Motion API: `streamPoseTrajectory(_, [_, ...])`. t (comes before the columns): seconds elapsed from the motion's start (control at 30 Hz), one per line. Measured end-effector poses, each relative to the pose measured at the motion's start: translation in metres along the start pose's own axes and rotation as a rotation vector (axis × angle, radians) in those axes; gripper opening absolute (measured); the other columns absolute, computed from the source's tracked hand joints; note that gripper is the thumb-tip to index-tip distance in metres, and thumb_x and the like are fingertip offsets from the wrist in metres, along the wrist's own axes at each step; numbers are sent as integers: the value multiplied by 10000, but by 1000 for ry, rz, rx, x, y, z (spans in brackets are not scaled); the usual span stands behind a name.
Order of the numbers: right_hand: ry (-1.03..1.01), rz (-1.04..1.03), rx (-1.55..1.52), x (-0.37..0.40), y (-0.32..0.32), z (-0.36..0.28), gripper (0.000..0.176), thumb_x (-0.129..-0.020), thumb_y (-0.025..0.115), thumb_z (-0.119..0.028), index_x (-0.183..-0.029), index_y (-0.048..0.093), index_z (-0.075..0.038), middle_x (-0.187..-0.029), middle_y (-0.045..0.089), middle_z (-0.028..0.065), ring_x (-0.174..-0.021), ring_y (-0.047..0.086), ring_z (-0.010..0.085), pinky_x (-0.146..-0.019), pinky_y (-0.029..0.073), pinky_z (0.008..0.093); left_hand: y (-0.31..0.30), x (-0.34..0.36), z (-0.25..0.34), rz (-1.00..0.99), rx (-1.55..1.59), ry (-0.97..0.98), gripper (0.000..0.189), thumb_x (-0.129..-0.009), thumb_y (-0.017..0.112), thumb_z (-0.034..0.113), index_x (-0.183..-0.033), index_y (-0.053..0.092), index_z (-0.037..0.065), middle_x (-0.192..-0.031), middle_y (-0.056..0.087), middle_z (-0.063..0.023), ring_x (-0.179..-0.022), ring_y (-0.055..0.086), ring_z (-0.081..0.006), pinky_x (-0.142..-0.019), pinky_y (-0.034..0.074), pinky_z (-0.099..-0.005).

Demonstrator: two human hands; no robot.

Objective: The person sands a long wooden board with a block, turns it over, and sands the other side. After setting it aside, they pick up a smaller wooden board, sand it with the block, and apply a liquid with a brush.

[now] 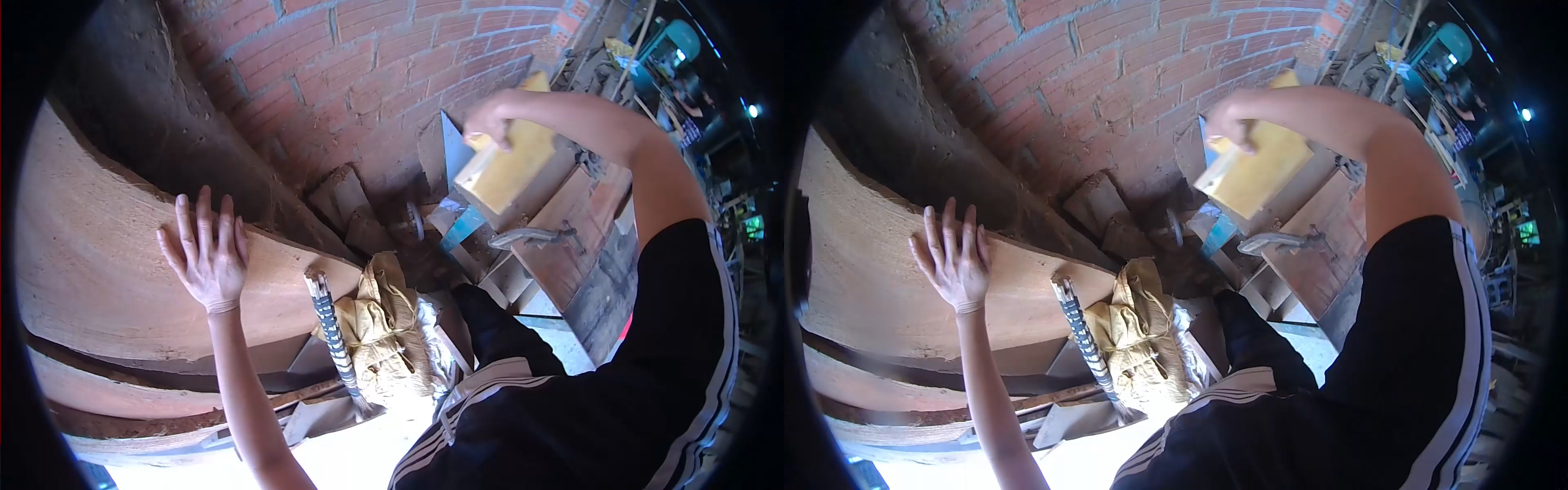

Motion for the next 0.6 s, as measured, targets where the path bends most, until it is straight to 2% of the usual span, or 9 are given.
streamPoseTrajectory(0.13, [-77, -229, -135, -27, 53, 58, 728, -515, 917, -143, -1174, 609, -97, -1119, 673, 121, -1074, 625, 319, -849, 502, 484, 8, 2, -1, -39, -69, -4, 293, -989, 486, 420, -1203, 673, 349, -1407, 544, 87, -1408, 388, -222, -1188, 151, -512])
streamPoseTrajectory(0.2, [27, -364, -400, -35, 74, 97, 799, -502, 923, -125, -1224, 584, -80, -1145, 668, 125, -1107, 616, 300, -868, 497, 489, 13, 4, 1, -46, -73, 0, 300, -997, 465, 437, -1205, 669, 366, -1407, 542, 97, -1408, 386, -216, -1191, 142, -506])
streamPoseTrajectory(0.23, [14, -378, -404, -41, 83, 105, 799, -502, 923, -125, -1224, 584, -80, -1145, 668, 125, -1107, 616, 300, -868, 497, 489, 13, 5, -1, -22, -99, -8, 308, -1004, 445, 455, -1207, 666, 383, -1408, 541, 106, -1408, 383, -209, -1193, 132, -500])
streamPoseTrajectory(0.3, [46, -279, -338, -51, 92, 127, 833, -457, 943, -163, -1203, 582, -77, -1164, 657, 155, -1097, 619, 321, -902, 478, 455, 17, 7, -2, -44, -115, -7, 328, -1010, 412, 489, -1215, 656, 412, -1410, 536, 125, -1406, 380, -199, -1195, 128, -491])
streamPoseTrajectory(0.33, [40, -329, -180, -70, 108, 128, 889, -483, 921, -142, -1275, 525, -70, -1227, 629, 173, -1149, 597, 337, -918, 478, 456, 17, 7, -3, -28, -112, -8, 330, -1011, 405, 494, -1217, 652, 420, -1411, 534, 129, -1403, 382, -199, -1194, 131, -490])
streamPoseTrajectory(0.37, [36, -327, -171, -84, 117, 132, 889, -483, 921, -142, -1275, 525, -70, -1227, 629, 173, -1149, 597, 337, -918, 478, 456, 17, 7, -3, -11, -114, -12, 332, -1012, 398, 500, -1219, 649, 429, -1412, 532, 134, -1399, 385, -199, -1193, 133, -489])
streamPoseTrajectory(0.43, [118, -392, -55, -86, 131, 96, 962, -514, 900, -136, -1373, 471, -90, -1278, 607, 174, -1152, 599, 334, -916, 490, 493, 21, 7, -4, -20, -121, -4, 338, -1012, 394, 505, -1219, 650, 429, -1412, 532, 133, -1397, 383, -207, -1191, 134, -494])
streamPoseTrajectory(0.47, [144, -269, -20, -100, 138, 103, 1001, -533, 886, -156, -1423, 431, -110, -1302, 588, 187, -1177, 582, 360, -957, 476, 487, 21, 7, -4, -12, -119, -6, 342, -1011, 389, 511, -1210, 655, 431, -1409, 534, 132, -1398, 379, -209, -1191, 131, -496])
streamPoseTrajectory(0.6, [76, -115, 15, -100, 133, 104, 1082, -576, 864, -153, -1513, 322, -165, -1340, 564, 188, -1224, 554, 354, -1009, 444, 468, 19, 8, -2, 27, -121, 25, 340, -1025, 391, 465, -1210, 669, 401, -1399, 547, 105, -1386, 377, -215, -1149, 174, -474])
Point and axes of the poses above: each hand's wrist, its own x-axis away from the middle knuckle, its own y-axis out of the palm, z = x × y, the point moved 8 cm from there along -x, towards the middle knuckle
